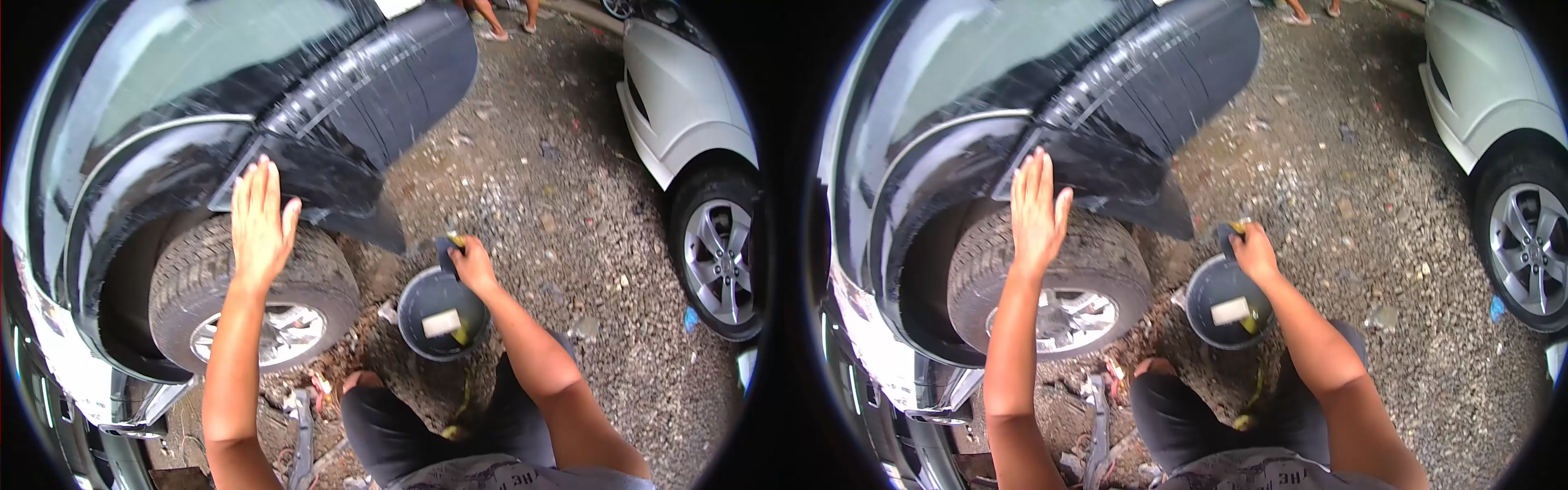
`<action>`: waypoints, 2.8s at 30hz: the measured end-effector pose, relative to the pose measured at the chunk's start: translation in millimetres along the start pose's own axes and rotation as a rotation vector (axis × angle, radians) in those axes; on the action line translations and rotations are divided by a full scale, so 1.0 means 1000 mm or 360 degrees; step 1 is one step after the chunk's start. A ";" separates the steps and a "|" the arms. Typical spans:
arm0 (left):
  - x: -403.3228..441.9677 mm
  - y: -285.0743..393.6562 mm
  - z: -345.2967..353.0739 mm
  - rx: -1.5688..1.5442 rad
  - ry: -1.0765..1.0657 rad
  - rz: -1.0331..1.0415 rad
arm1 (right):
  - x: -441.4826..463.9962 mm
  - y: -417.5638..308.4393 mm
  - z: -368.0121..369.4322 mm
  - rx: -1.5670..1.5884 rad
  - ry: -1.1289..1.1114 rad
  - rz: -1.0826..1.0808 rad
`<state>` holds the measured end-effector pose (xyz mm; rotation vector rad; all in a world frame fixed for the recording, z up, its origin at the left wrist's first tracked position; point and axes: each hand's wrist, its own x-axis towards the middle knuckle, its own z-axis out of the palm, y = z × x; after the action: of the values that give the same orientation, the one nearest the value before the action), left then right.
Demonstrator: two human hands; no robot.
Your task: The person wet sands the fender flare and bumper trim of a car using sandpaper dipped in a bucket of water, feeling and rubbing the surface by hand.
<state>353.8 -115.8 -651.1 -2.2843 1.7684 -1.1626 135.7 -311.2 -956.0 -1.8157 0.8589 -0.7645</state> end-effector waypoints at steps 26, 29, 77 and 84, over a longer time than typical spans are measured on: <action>0.018 0.065 0.033 -0.0220 -0.0266 -0.0034 | -0.008 -0.032 -0.037 -0.0153 -0.0107 0.0106; -0.046 0.144 0.054 -0.1049 -0.0637 -0.0237 | -0.013 -0.041 -0.049 -0.0091 -0.0004 0.0024; -0.265 0.256 0.181 -0.2952 -0.1001 -0.2514 | -0.050 -0.030 0.002 -0.1247 -0.1324 0.0243; -0.219 0.213 0.112 -0.3543 -0.0688 -0.2097 | -0.048 -0.039 0.001 -0.0507 -0.1267 -0.0660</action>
<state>225.3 -52.3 -942.8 1.1962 -0.2092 -1.0742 118.3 -259.8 -926.2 -2.3562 0.0753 -0.0878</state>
